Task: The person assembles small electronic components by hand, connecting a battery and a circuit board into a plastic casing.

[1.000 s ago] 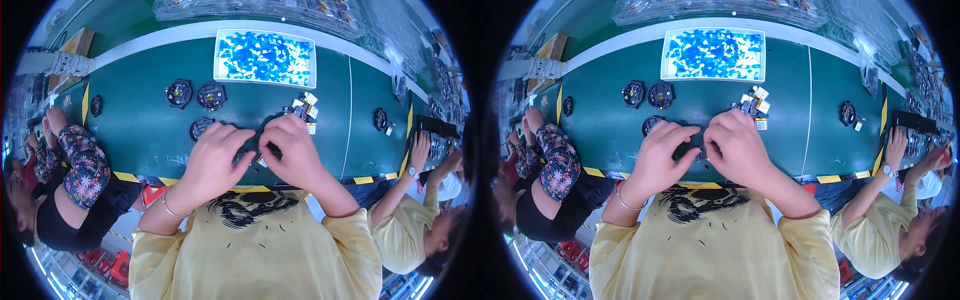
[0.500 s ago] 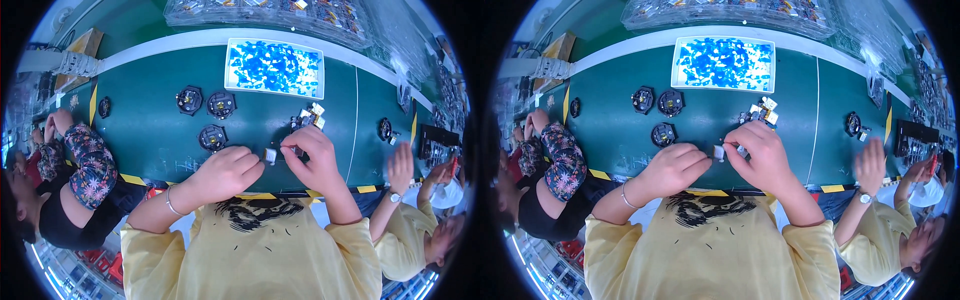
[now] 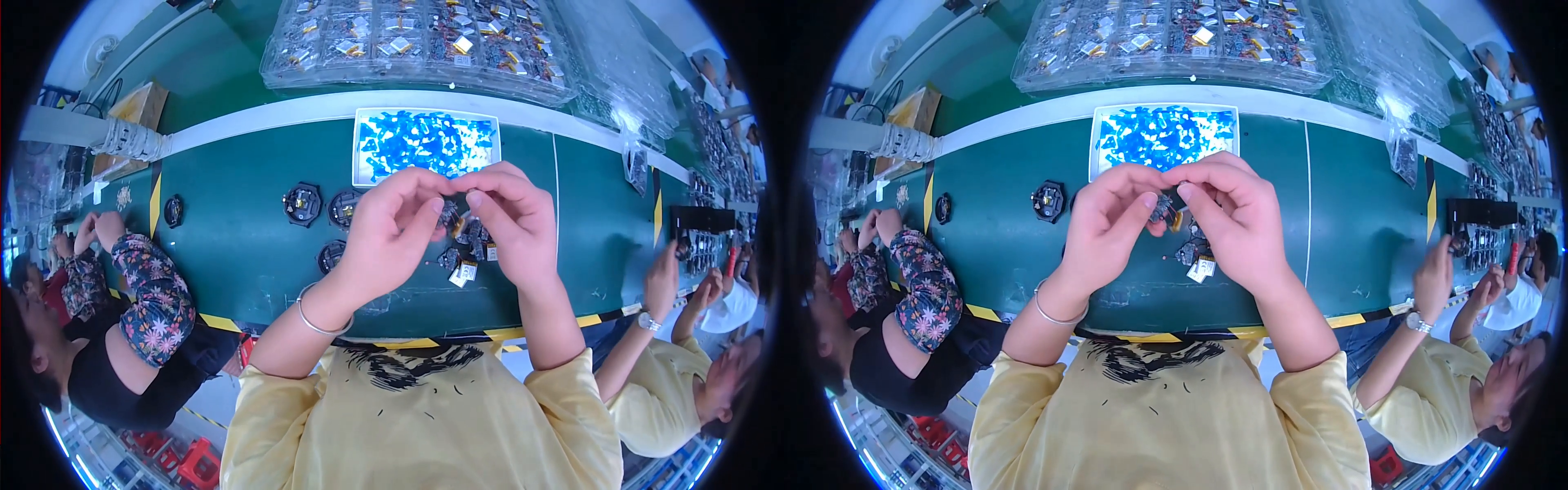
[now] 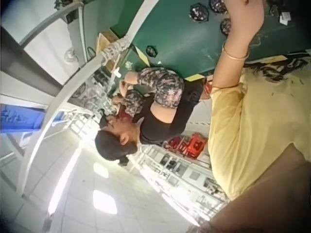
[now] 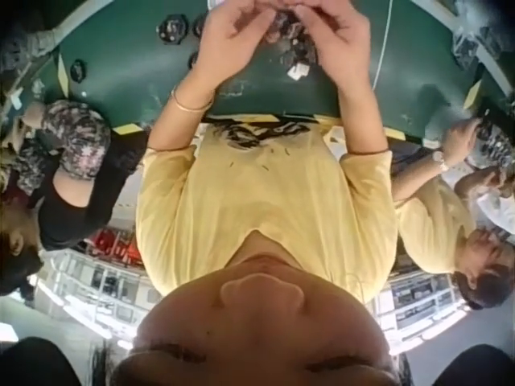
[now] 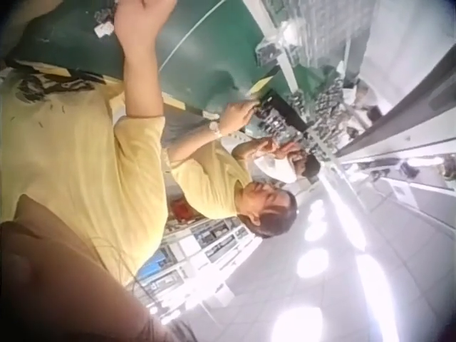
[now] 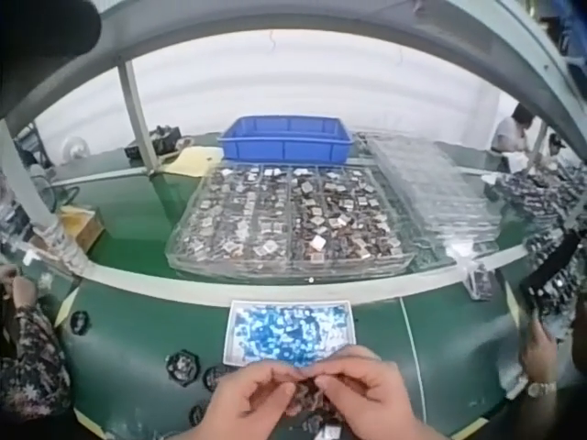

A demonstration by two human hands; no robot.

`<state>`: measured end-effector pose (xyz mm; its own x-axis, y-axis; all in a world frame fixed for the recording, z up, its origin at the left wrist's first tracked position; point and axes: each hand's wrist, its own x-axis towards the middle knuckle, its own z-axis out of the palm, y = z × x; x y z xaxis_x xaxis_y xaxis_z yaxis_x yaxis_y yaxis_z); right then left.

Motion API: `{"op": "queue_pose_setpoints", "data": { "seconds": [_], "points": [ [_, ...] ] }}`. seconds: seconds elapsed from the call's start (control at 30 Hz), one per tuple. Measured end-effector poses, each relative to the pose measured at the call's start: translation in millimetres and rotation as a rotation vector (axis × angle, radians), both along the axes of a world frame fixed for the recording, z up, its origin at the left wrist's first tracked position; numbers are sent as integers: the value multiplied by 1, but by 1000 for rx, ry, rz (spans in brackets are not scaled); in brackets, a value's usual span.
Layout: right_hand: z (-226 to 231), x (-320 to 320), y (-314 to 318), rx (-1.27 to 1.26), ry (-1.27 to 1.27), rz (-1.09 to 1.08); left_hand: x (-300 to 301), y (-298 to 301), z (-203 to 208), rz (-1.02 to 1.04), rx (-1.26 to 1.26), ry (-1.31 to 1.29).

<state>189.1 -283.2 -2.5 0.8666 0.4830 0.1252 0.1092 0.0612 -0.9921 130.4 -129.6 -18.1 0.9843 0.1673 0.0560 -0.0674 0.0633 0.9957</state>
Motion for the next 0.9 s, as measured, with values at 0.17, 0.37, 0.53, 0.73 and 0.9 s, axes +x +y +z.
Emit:
{"op": "queue_pose_setpoints", "data": {
  "seconds": [0.17, 0.37, 0.53, 0.73, 0.9],
  "points": [
    [-17, -3, 6, -212, -225, -53, 0, 3, -5, -199, -623, 306],
    [-22, 0, 9, -218, -343, 16, -4, -5, -16, -51, -152, 43],
    [-27, 6, 7, -287, -483, 20, -3, 2, -19, -115, 68, -56],
    [-20, 2, 4, -300, -480, -173, -5, 0, -16, -97, -18, 8],
    [-25, 0, 7, -285, -510, -151, -5, -1, -11, -24, 183, -32]
  ]
}}
